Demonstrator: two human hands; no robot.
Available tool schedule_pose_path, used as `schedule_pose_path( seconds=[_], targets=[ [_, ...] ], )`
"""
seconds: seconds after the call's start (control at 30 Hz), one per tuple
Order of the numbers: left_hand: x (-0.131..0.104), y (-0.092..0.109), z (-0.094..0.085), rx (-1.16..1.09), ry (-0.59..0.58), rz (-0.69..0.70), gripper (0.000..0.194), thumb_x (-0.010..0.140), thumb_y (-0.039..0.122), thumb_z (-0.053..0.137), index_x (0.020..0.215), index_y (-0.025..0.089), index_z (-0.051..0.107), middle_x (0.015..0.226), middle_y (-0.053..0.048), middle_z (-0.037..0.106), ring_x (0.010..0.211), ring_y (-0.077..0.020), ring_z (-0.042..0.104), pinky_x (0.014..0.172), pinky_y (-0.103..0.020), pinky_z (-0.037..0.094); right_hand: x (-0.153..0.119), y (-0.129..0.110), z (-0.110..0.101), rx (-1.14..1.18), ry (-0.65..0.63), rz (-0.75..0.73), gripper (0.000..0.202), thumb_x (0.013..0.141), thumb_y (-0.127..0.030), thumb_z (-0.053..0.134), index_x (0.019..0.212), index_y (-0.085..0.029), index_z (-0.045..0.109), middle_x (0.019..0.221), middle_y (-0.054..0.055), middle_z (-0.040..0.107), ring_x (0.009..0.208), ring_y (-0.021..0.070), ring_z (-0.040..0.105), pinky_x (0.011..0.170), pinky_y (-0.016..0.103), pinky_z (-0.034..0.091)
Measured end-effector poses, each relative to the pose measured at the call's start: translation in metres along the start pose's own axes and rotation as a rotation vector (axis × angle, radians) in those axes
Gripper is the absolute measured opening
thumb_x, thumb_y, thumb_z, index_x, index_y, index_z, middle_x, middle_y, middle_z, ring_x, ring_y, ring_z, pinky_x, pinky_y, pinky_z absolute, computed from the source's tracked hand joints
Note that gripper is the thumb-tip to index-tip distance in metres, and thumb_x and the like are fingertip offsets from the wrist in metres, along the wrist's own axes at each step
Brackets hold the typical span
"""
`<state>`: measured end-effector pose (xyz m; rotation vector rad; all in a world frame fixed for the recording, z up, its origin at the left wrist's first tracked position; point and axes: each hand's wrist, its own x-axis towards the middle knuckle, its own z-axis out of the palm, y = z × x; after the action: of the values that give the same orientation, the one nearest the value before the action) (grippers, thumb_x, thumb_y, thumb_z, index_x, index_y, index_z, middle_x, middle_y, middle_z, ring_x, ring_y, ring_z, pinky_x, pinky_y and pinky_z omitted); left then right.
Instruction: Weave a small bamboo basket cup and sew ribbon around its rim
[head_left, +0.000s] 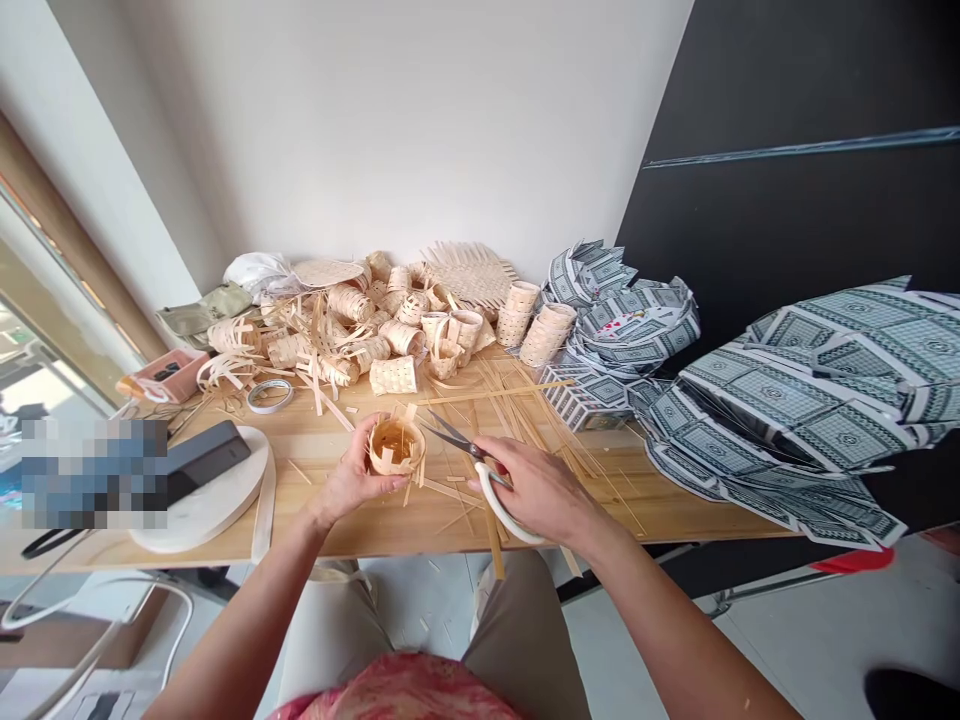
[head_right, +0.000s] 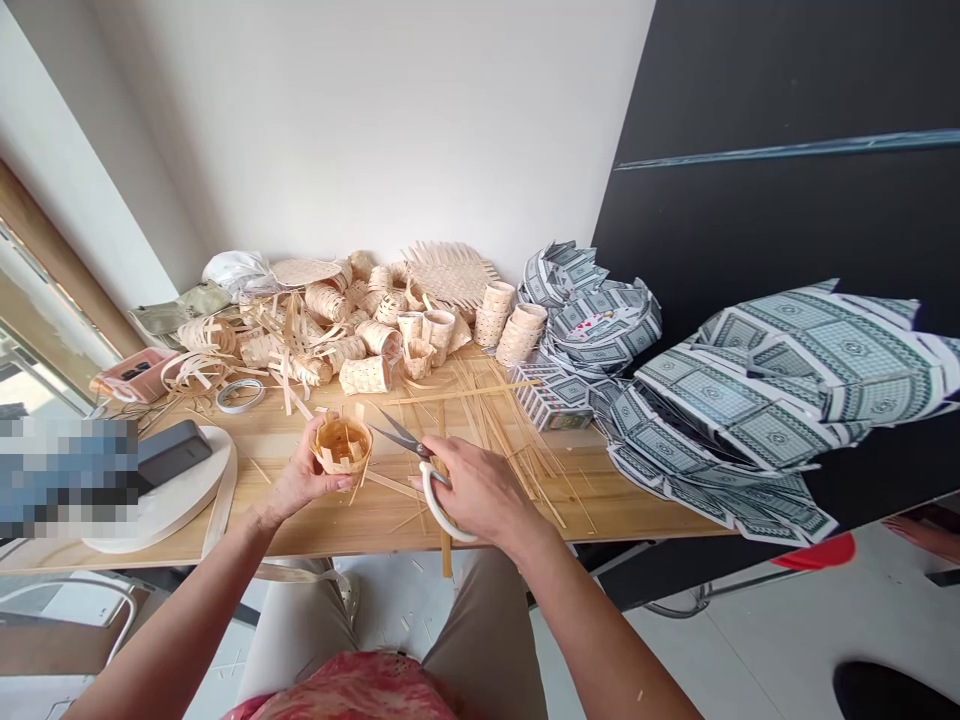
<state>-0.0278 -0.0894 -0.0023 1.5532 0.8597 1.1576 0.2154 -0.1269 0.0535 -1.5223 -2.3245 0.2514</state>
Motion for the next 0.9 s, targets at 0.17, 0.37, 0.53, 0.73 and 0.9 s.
schedule_pose_path(
  seconds=[0.17, 0.37, 0.53, 0.73, 0.9],
  targets=[
    [-0.001, 0.002, 0.001, -0.046, -0.021, -0.043, 0.081, 0.056, 0.023, 0.077, 0.127, 0.025, 0.04, 0.122, -0.008, 0.05, 0.11, -0.0239, 0.052, 0.095, -0.037, 0.042, 0.001, -0.006, -0.003, 0.036, -0.023, -0.027, 0.022, 0.082, -0.03, 0.052, 0.102, -0.022, 0.057, 0.086, 0.0, 0.064, 0.067, 0.0122, 0.055, 0.058, 0.022, 0.032],
    [-0.004, -0.001, 0.004, -0.083, -0.006, -0.03, 0.079, 0.056, 0.025, 0.079, 0.124, 0.029, 0.038, 0.122, -0.006, 0.049, 0.11, -0.0225, 0.05, 0.096, -0.036, 0.04, 0.008, -0.015, -0.004, -0.002, -0.011, -0.029, 0.027, 0.081, -0.029, 0.054, 0.108, -0.023, 0.056, 0.091, 0.0, 0.065, 0.071, 0.0122, 0.057, 0.061, 0.022, 0.034],
    [-0.005, -0.002, 0.007, -0.113, -0.013, 0.029, 0.072, 0.055, 0.024, 0.079, 0.115, 0.03, 0.039, 0.114, -0.002, 0.051, 0.104, -0.0188, 0.052, 0.092, -0.034, 0.041, 0.012, -0.017, -0.003, -0.025, -0.01, -0.039, 0.027, 0.082, -0.035, 0.053, 0.107, -0.024, 0.056, 0.093, 0.0, 0.065, 0.073, 0.013, 0.057, 0.061, 0.022, 0.034],
    [-0.006, -0.001, 0.008, -0.119, -0.016, 0.025, 0.068, 0.057, 0.026, 0.078, 0.113, 0.029, 0.04, 0.109, -0.001, 0.053, 0.099, -0.0179, 0.054, 0.09, -0.034, 0.042, 0.013, -0.019, -0.001, -0.059, -0.013, -0.038, 0.032, 0.083, -0.035, 0.051, 0.113, -0.024, 0.054, 0.095, 0.001, 0.065, 0.079, 0.0134, 0.059, 0.066, 0.022, 0.037],
    [-0.008, -0.003, 0.006, -0.125, -0.016, 0.023, 0.067, 0.057, 0.025, 0.079, 0.113, 0.031, 0.041, 0.114, -0.002, 0.051, 0.099, -0.0179, 0.054, 0.09, -0.034, 0.043, 0.013, -0.02, 0.0, -0.069, -0.019, -0.056, 0.034, 0.084, -0.037, 0.05, 0.115, -0.024, 0.053, 0.097, 0.001, 0.065, 0.085, 0.0142, 0.059, 0.07, 0.022, 0.038]
  ],
)
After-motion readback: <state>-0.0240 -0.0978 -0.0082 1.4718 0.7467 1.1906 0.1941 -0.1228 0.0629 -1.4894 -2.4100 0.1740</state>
